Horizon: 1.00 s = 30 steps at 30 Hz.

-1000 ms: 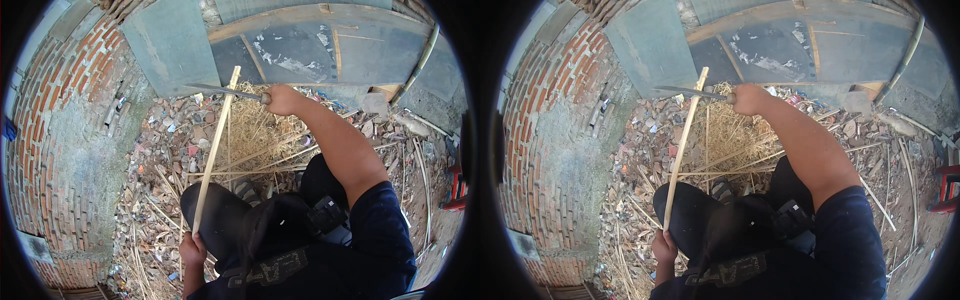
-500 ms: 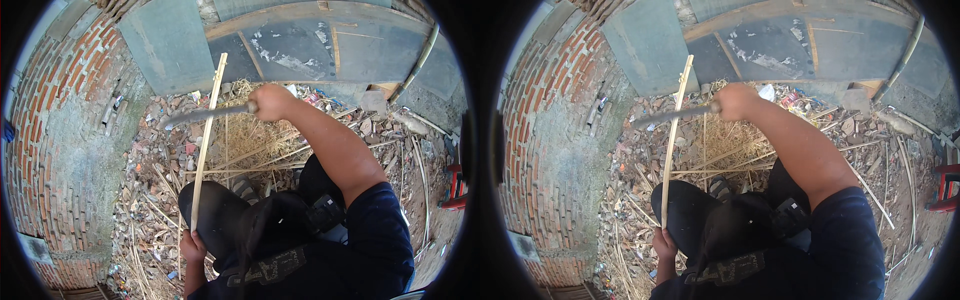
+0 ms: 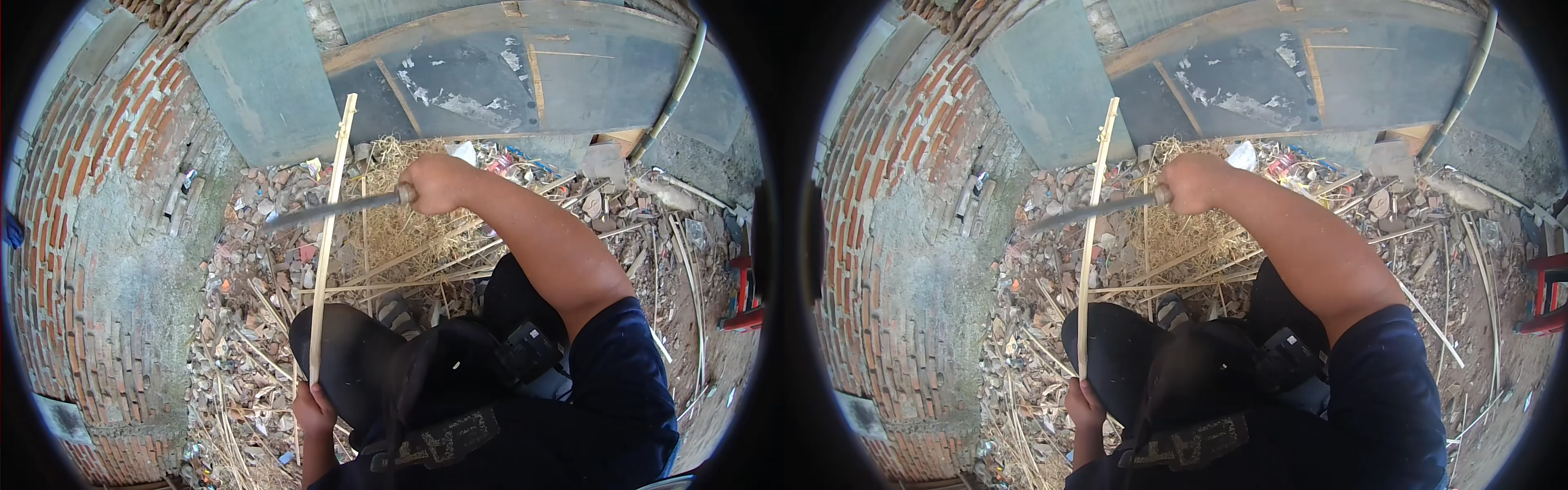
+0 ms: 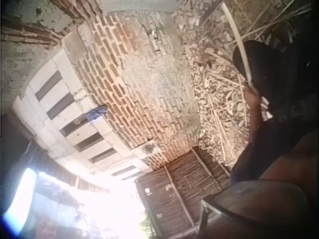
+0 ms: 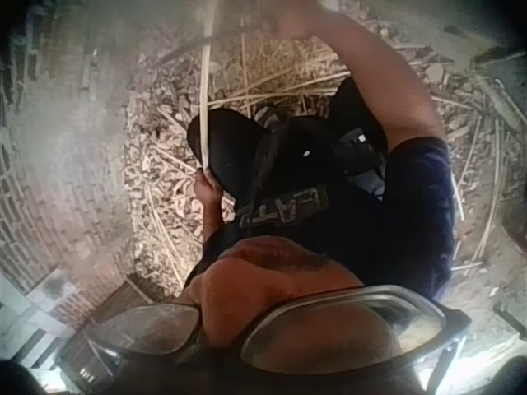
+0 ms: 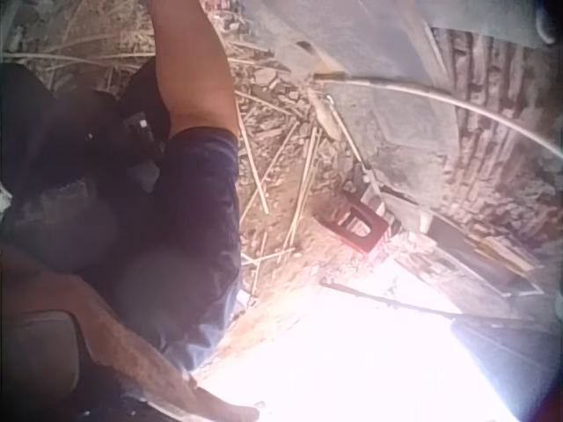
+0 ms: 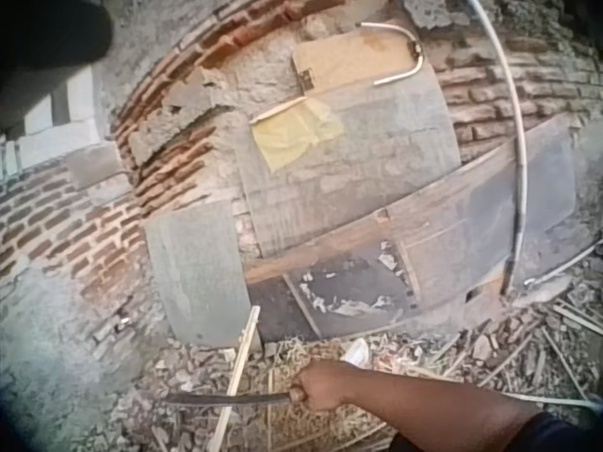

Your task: The person holds a bamboo strip by hand and scrapes along its surface using a knife.

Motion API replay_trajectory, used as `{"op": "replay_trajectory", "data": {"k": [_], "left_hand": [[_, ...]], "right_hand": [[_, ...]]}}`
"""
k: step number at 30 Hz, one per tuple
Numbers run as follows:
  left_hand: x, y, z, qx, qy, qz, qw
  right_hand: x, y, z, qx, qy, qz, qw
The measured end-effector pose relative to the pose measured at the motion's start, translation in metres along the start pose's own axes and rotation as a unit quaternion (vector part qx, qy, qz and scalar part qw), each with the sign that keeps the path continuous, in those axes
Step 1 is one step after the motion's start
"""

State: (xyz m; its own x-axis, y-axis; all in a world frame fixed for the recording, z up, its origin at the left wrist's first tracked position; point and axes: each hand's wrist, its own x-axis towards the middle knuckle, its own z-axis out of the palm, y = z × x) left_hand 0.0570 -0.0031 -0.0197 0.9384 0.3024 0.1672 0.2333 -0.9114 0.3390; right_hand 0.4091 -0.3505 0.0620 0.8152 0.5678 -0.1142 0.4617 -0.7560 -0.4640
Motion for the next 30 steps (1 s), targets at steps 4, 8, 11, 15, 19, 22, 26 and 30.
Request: {"op": "replay_trajectory", "data": {"k": [4,8,11,15,19,22,26,30], "left_hand": [[0.000,0.000,0.001,-0.020,-0.001,0.002,1.000],[0.000,-0.007,0.006,-0.028,0.025,0.011,0.999],[0.000,-0.006,0.006,-0.033,0.036,0.014,0.999],[0.001,-0.009,0.006,-0.026,0.039,0.017,0.999],[0.001,-0.007,0.002,0.004,0.015,0.013,1.000],[0.000,-0.006,0.001,0.003,0.011,0.015,1.000],[0.000,-0.006,0.005,-0.015,0.020,0.007,1.000],[0.002,-0.004,0.006,-0.035,0.021,-0.003,0.999]], "right_hand": [[0.000,-0.015,0.010,-0.026,0.027,-0.069,0.997],[0.005,-0.016,0.006,-0.047,0.051,-0.085,0.994],[0.006,-0.004,0.001,-0.050,0.061,-0.044,0.996],[0.017,0.025,0.003,0.031,0.119,0.044,0.991],[0.014,0.032,0.002,0.072,0.095,0.083,0.989],[0.014,0.027,0.003,0.094,0.080,0.073,0.990],[0.012,0.018,0.001,0.094,0.079,0.043,0.992],[0.011,0.005,0.005,0.053,0.036,-0.008,0.998]]}}
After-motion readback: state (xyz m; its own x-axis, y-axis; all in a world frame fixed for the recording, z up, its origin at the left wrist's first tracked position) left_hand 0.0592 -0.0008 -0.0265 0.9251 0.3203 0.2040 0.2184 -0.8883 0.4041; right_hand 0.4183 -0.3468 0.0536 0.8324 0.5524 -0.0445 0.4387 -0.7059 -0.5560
